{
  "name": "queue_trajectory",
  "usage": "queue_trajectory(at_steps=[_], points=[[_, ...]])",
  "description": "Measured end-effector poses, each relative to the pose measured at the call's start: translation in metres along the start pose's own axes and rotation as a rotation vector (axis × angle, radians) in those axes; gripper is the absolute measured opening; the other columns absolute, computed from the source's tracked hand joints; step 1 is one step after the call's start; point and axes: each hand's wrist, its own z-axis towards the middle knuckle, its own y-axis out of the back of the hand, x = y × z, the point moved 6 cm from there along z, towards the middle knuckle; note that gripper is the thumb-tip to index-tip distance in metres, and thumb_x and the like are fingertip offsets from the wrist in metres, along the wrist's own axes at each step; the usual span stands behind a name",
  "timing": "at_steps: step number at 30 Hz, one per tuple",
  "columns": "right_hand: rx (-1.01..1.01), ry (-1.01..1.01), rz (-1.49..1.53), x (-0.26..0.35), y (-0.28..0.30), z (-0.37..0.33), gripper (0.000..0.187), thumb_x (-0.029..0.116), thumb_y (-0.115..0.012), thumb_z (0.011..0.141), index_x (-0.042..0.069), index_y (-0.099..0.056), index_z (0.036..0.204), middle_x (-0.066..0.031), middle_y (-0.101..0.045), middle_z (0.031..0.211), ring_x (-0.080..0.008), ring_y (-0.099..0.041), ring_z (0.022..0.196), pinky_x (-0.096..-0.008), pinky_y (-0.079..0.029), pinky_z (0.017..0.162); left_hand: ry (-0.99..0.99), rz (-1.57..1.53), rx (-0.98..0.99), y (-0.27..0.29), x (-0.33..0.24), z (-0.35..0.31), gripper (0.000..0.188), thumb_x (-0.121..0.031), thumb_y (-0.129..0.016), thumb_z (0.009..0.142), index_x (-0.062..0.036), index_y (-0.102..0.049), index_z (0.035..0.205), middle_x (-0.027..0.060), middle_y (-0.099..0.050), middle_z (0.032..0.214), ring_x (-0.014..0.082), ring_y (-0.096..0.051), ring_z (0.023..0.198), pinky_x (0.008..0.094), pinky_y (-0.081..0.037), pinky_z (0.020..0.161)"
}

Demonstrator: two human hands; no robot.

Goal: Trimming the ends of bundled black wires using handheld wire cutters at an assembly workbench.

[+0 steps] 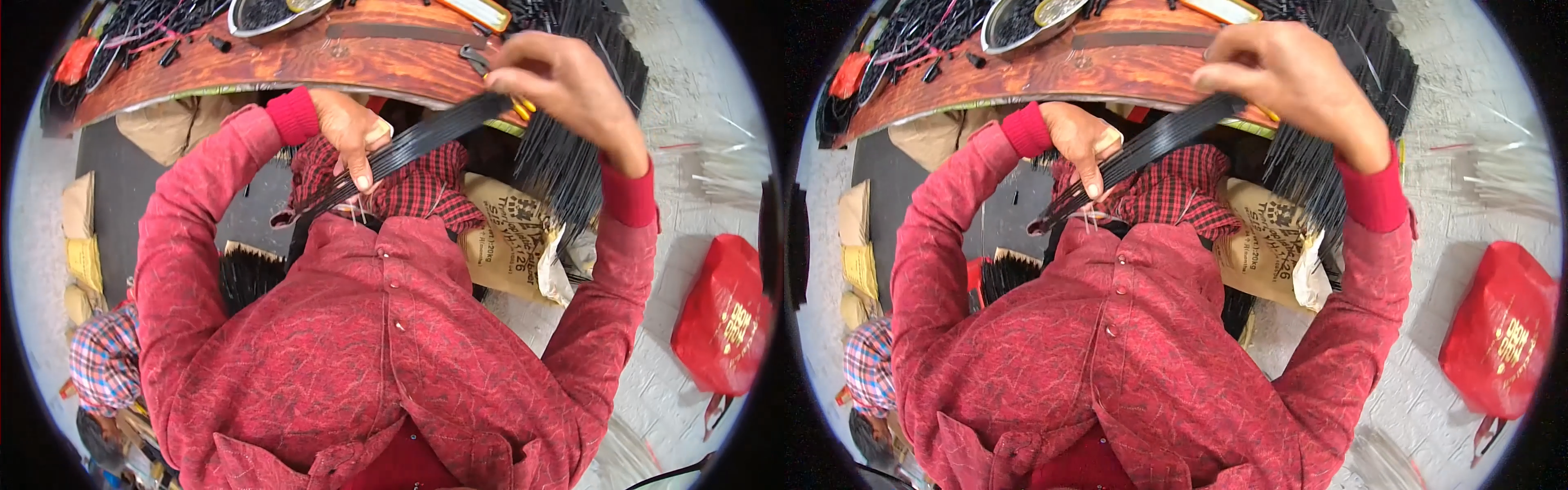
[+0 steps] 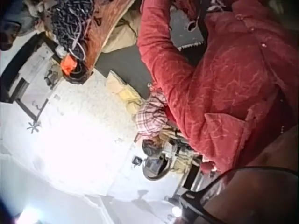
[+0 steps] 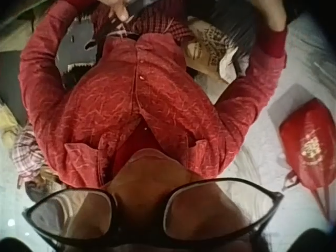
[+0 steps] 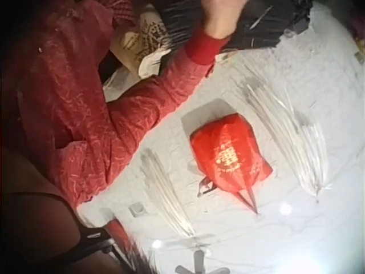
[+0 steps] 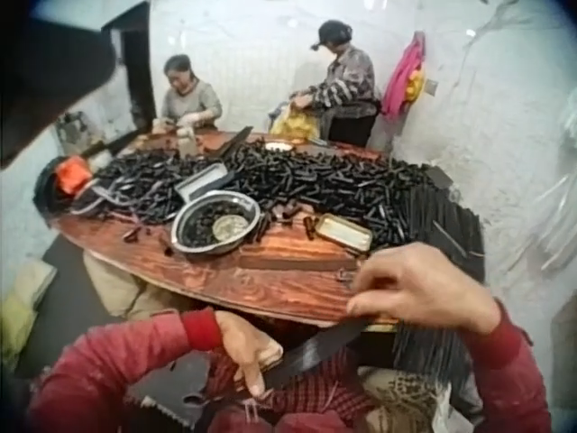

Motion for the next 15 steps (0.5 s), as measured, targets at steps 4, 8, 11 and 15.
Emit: queue_trajectory(at_steps=[4,8,11,15], points=[[0.409,0.125,0.164,0.017,-0.084,-0.006,0.049,0.047,-0.073,0.083,0.001,-0.069,0.101,-0.0138,-0.071,0.095,-0.0268,-0.068,0.090,-0.0376,-0.053,0.078,0.083,0.029,0.210,-0.018,0.001,0.015,0.041,-0.032,-0.080,0.083,0.0023,-0.070,0.103,0.0082,-0.074,0.088,0.0154,-0.071,0.078,0.0281,-0.057,0.064],[1.076,-0.250,0.761,0.023,-0.157,-0.033,0.043,0.045,-0.067,0.093,0.003,-0.063,0.095,-0.0022,-0.065,0.076,-0.0105,-0.063,0.068,-0.0273,-0.052,0.063,0.101,0.111,0.290,-0.027,0.002,0.022,0.038,-0.029,-0.081,0.084,0.0023,-0.070,0.102,0.0072,-0.073,0.089,0.0150,-0.069,0.079,0.0292,-0.056,0.068],[1.143,-0.335,0.861,0.025,-0.180,-0.040,0.034,0.039,-0.060,0.100,0.007,-0.062,0.091,0.0040,-0.058,0.072,-0.0048,-0.055,0.064,-0.0217,-0.046,0.059,0.077,0.069,0.348,-0.037,0.019,0.023,0.035,-0.027,-0.080,0.085,0.0026,-0.070,0.100,0.0066,-0.074,0.089,0.0135,-0.067,0.076,0.0294,-0.054,0.072],[1.165,-0.363,0.888,0.025,-0.197,-0.045,0.033,0.039,-0.058,0.101,0.008,-0.062,0.092,0.0053,-0.057,0.072,-0.0042,-0.052,0.062,-0.0215,-0.044,0.058,0.114,0.025,0.394,-0.044,0.032,0.028,0.036,-0.030,-0.080,0.085,0.0028,-0.070,0.097,0.0077,-0.074,0.089,0.0141,-0.068,0.074,0.0294,-0.054,0.071]])
